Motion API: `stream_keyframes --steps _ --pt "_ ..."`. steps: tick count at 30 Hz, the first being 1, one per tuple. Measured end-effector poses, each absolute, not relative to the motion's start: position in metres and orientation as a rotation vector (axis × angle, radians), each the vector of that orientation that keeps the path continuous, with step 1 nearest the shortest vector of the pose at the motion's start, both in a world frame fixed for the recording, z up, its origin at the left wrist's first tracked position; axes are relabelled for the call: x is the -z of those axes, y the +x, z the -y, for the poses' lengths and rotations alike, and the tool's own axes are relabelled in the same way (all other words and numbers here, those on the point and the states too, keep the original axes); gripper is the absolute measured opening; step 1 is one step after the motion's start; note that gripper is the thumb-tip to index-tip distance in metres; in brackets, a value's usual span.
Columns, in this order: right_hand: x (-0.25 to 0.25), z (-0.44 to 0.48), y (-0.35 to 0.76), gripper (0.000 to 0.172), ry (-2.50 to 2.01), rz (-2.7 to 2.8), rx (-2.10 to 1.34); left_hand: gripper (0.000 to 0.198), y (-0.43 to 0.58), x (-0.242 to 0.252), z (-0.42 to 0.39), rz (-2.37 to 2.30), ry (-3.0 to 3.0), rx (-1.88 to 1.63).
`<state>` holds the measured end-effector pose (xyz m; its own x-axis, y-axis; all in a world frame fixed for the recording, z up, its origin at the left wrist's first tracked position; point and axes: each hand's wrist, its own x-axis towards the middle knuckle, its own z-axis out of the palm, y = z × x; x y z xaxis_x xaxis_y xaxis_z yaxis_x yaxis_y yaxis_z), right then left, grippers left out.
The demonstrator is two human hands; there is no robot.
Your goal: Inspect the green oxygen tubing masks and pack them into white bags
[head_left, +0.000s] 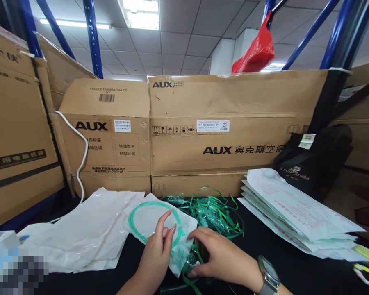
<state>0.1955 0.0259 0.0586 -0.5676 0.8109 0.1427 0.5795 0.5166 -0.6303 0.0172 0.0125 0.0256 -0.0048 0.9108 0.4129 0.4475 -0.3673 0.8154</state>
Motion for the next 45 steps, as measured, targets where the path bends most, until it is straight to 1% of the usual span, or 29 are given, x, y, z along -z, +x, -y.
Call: stream_keyframes --steps 4,9,12,16,18,21,27,30,33,38,41,45 --pt "-0.052 -0.028 0.196 0.036 -1.284 2.459 -0.75 0.038 0.016 -0.024 -0.011 -1.45 2.039 -1.17" --pt "-0.039 -0.039 0.191 0.027 -1.269 2.274 -0.863 0.043 0.013 -0.025 -0.011 -1.558 2.272 -0.959" --pt "-0.037 -0.048 0.19 0.031 -1.203 2.104 -1.009 0.044 0.012 -0.026 -0.012 -1.624 2.282 -0.936" --pt "-0.035 -0.051 0.185 0.037 -1.107 1.887 -1.333 0.044 0.013 -0.027 -0.011 -1.58 2.249 -0.98" --pt "-0.034 -0.049 0.182 0.038 -1.083 1.791 -1.469 0.044 0.013 -0.027 -0.011 -1.588 2.254 -0.974" --pt "-0.033 -0.046 0.18 0.035 -1.003 1.729 -1.58 0.045 0.012 -0.027 -0.011 -1.616 2.251 -0.963" --pt "-0.033 -0.048 0.182 0.027 -0.914 1.69 -1.616 0.045 0.01 -0.026 -0.012 -1.619 2.263 -0.99" --pt "-0.036 -0.047 0.181 0.025 -0.925 1.632 -1.611 0.045 0.01 -0.026 -0.012 -1.591 2.301 -1.023" --pt "-0.042 -0.043 0.18 0.025 -0.915 1.506 -1.581 0.044 0.01 -0.027 -0.011 -1.571 2.304 -1.051" --pt "-0.048 -0.04 0.179 0.019 -0.817 1.301 -1.564 0.045 0.012 -0.029 -0.011 -1.572 2.252 -1.117" --pt "-0.044 -0.038 0.175 0.019 -0.784 1.276 -1.559 0.043 0.011 -0.03 -0.011 -1.548 2.251 -1.173" --pt "-0.042 -0.034 0.169 0.021 -0.804 1.257 -1.451 0.041 0.009 -0.03 -0.011 -1.499 2.265 -1.271"
